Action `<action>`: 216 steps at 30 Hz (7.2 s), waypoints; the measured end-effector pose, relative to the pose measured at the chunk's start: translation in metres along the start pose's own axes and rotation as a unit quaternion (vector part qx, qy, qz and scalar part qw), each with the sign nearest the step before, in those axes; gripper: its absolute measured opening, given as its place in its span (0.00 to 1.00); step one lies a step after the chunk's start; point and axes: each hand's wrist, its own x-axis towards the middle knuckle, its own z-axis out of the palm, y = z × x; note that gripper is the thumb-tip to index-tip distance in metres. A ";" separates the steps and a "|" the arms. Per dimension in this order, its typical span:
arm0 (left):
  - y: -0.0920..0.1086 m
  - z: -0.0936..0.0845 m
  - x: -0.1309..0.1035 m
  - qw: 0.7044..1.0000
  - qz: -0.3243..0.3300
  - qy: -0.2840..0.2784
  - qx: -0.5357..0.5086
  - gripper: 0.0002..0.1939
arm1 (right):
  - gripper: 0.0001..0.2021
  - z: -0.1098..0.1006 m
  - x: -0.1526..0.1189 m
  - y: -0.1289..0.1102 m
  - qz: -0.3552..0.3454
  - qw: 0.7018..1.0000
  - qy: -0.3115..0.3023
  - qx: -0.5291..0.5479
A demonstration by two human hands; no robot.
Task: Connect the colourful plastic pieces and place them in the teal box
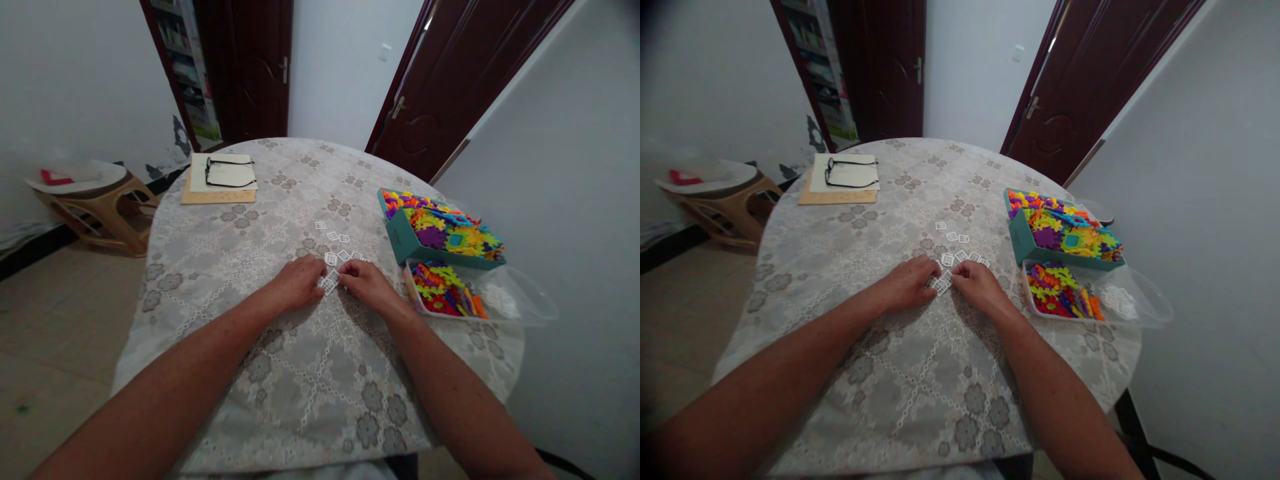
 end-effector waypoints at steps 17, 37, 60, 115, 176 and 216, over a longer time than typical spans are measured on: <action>-0.002 0.000 0.001 1.000 0.004 -0.002 -0.006 0.18 | 0.05 -0.003 -0.003 -0.007 -0.036 0.991 0.027 -0.125; -0.001 -0.005 0.001 1.000 0.000 -0.019 -0.014 0.17 | 0.05 -0.004 -0.003 -0.006 -0.035 0.987 0.029 -0.153; -0.010 0.005 0.005 0.999 0.010 0.014 -0.038 0.08 | 0.03 0.015 -0.026 -0.032 -0.149 0.979 -0.019 -0.137; -0.026 -0.012 -0.006 0.996 0.035 0.005 -0.081 0.08 | 0.05 0.037 -0.009 -0.030 -0.145 0.978 0.033 -0.146; -0.025 0.005 0.011 0.989 -0.001 0.086 -0.117 0.11 | 0.16 0.018 0.007 -0.020 -0.201 0.936 -0.005 -0.289; -0.018 0.009 0.011 0.977 -0.009 0.139 -0.162 0.14 | 0.08 0.030 0.005 -0.014 -0.212 0.951 0.066 -0.213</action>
